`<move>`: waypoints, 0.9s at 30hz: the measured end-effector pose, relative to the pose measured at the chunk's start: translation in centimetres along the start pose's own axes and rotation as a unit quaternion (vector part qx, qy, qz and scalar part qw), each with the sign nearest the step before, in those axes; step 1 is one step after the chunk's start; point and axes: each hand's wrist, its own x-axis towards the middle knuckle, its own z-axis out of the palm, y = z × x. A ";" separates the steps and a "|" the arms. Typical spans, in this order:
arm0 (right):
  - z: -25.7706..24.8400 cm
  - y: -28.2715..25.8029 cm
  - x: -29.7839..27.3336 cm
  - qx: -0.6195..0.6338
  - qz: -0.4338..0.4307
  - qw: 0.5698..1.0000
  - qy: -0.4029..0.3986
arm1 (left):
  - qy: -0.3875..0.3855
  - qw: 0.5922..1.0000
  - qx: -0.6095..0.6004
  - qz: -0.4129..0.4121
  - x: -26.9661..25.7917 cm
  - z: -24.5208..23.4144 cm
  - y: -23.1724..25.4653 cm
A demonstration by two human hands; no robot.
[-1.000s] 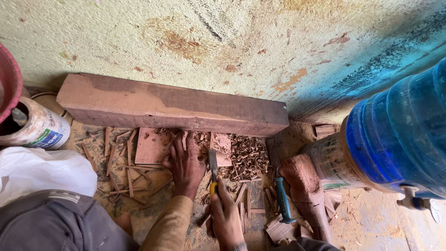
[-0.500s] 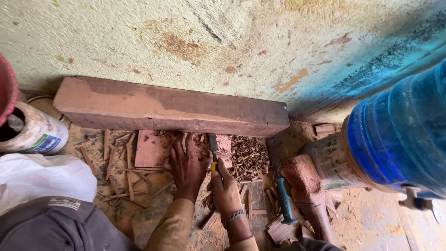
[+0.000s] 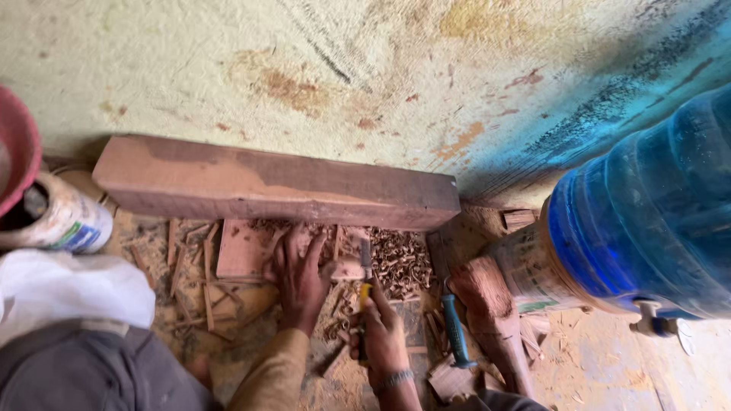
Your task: The person uses a chisel and mallet to carve a rectangular wooden block. They repeatedly strike the chisel to remove wood shavings, occasionally pausing to clear debris from the work surface.
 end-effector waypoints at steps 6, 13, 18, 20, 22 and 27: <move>-6.0 2.3 -4.4 -0.035 -0.005 0.999 0.015 | 0.063 0.990 -0.128 -0.003 1.1 2.2 -0.6; -6.4 2.5 -3.8 0.042 -0.020 0.999 0.021 | 0.013 0.890 -0.446 -0.098 5.5 -5.6 2.2; -5.9 2.7 -4.3 0.050 -0.024 0.998 -0.012 | -0.089 0.863 -0.491 -0.076 7.0 -14.6 4.7; -5.9 3.3 -4.6 0.056 -0.012 0.998 -0.009 | -0.127 0.871 -0.474 -0.034 7.6 -17.2 4.7; -5.7 3.5 -4.2 0.063 -0.025 0.997 -0.021 | -0.157 0.872 -0.463 0.016 8.9 -19.4 4.2; -5.7 4.1 -3.2 0.063 -0.016 0.998 -0.017 | -0.180 0.882 -0.435 0.011 8.8 -20.8 1.6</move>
